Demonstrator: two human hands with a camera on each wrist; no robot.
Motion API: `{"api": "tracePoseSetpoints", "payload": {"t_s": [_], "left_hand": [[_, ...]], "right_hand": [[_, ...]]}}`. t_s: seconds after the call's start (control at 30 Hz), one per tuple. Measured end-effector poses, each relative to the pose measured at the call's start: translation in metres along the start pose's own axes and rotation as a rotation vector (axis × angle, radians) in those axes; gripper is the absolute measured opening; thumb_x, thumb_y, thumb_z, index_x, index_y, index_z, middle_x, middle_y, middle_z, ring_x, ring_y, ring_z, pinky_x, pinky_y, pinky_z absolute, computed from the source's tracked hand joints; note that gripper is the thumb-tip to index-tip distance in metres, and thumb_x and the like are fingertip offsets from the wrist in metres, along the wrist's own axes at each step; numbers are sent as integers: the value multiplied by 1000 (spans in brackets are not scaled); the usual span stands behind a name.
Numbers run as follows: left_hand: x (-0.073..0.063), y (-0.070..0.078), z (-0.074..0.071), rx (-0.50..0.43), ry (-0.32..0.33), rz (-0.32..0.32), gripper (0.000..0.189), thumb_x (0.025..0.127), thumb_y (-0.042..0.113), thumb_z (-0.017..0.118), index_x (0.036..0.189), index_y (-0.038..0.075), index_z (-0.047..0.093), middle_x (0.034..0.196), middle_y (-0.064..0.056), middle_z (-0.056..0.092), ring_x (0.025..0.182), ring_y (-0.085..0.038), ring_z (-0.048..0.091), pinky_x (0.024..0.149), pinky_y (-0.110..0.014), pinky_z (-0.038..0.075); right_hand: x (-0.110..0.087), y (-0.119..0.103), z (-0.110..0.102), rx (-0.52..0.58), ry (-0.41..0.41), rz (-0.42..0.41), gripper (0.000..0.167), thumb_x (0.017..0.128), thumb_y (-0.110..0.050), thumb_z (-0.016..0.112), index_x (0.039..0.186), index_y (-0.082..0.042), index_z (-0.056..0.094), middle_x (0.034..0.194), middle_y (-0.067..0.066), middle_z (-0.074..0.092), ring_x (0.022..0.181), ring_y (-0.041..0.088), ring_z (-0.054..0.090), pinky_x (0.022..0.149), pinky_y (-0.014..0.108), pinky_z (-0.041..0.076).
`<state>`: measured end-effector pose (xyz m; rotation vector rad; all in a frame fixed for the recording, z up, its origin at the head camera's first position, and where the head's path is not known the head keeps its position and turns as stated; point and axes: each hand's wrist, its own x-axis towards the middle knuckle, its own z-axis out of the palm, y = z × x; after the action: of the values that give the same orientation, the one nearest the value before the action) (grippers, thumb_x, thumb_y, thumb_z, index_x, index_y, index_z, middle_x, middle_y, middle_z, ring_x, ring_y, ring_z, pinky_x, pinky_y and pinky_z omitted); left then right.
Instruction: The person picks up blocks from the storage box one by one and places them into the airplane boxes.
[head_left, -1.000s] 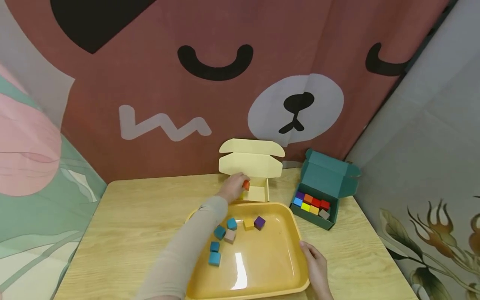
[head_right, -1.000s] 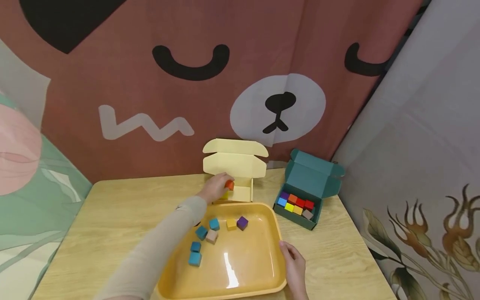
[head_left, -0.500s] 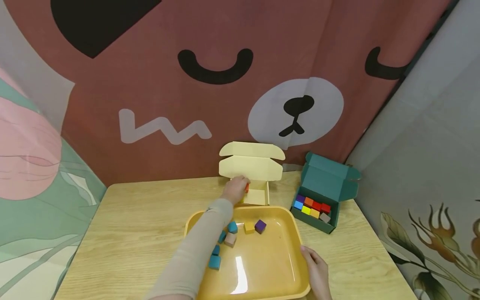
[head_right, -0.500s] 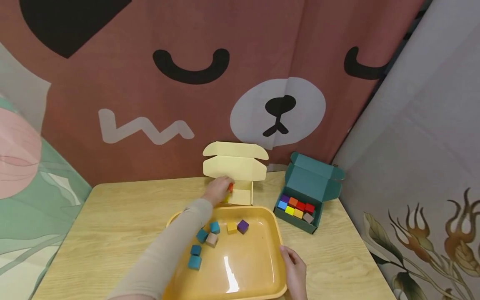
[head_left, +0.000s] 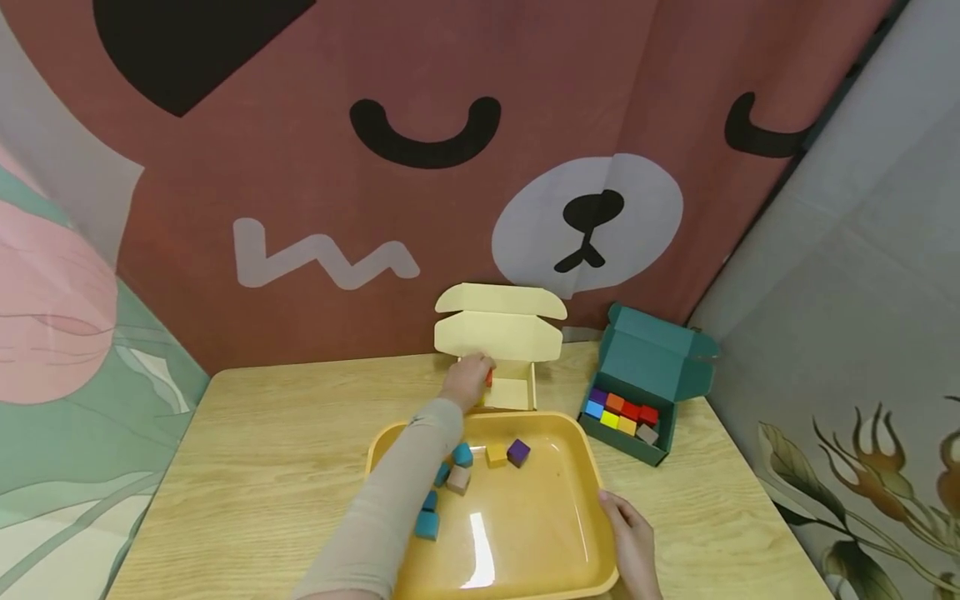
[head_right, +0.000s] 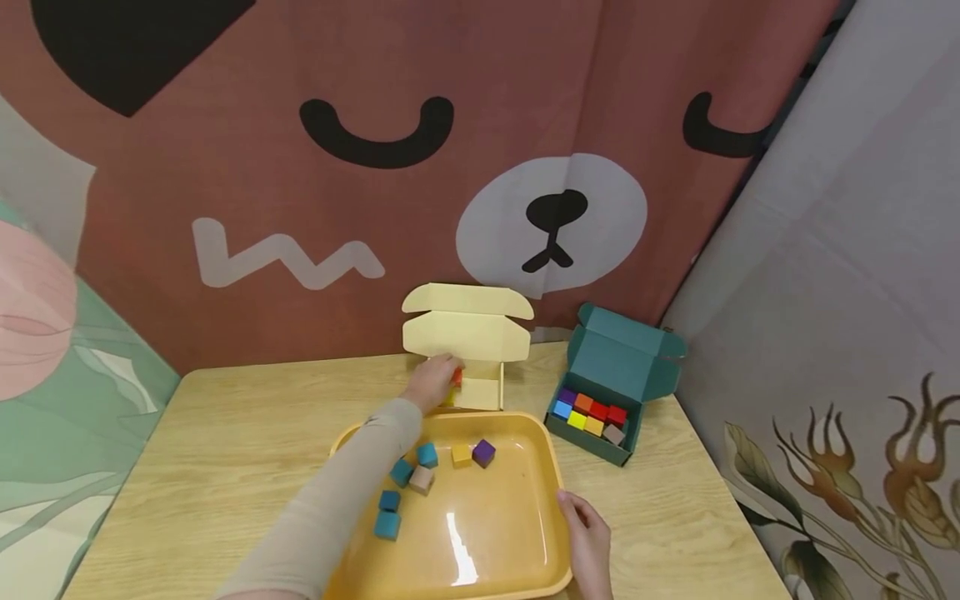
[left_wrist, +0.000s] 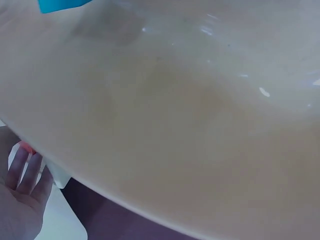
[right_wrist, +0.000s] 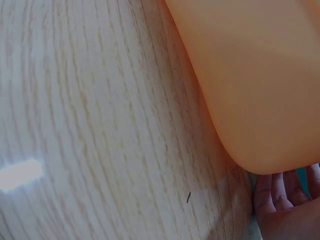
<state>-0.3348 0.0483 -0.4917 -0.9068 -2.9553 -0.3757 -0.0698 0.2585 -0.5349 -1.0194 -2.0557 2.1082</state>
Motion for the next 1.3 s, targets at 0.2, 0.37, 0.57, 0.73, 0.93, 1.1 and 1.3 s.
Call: {"api": "tracePoseSetpoints", "payload": {"t_s": [0.2,0.37,0.57,0.73,0.93,1.1,1.3], "left_hand": [[-3,-5,2,50,-21,8,33,95,-5,60,123,11,66,112,-6,65,103,-25,64,86,-37,56],[-4,-5,-3,23,-30,15,32,94,-2,64,123,10,66,112,-7,65,103,-25,64,87,-38,55],[-4,-8,-11,-8,-25,36,29,93,12,71,121,10,68,111,-5,66,102,-23,64,86,-34,55],[-7,-8,-16,-25,-2,110,26,96,19,68,122,13,68,114,-2,66,103,-21,65,85,-35,56],[-10,-4,-21,-41,6,181,27,100,31,61,121,16,68,116,0,66,105,-20,64,86,-37,56],[-12,-1,-22,-13,-3,230,26,100,32,62,120,17,69,117,0,67,104,-18,64,85,-34,55],[-17,4,-22,27,-16,332,25,98,28,64,120,15,70,116,-1,66,105,-17,64,89,-30,54]], "right_hand": [[0,1,1,-36,14,-10,85,88,-64,62,137,5,52,114,14,68,90,22,69,75,38,60],[0,1,1,-31,12,-11,84,88,-63,62,136,5,53,114,14,68,90,23,69,75,38,60],[-1,-1,0,-63,14,-13,81,90,-63,60,135,5,54,113,14,68,89,22,69,74,38,60],[1,-1,-1,-88,23,-20,82,89,-64,60,134,5,55,115,15,67,89,20,68,74,37,59],[2,-1,-1,-127,43,-35,77,91,-62,59,132,3,58,122,17,65,92,19,67,76,34,58],[3,-1,-2,-181,55,-54,77,91,-63,57,131,3,60,130,21,60,97,19,66,80,34,57],[3,0,-1,-198,53,-56,79,91,-65,55,132,3,59,134,23,57,105,25,64,86,38,56]]}}
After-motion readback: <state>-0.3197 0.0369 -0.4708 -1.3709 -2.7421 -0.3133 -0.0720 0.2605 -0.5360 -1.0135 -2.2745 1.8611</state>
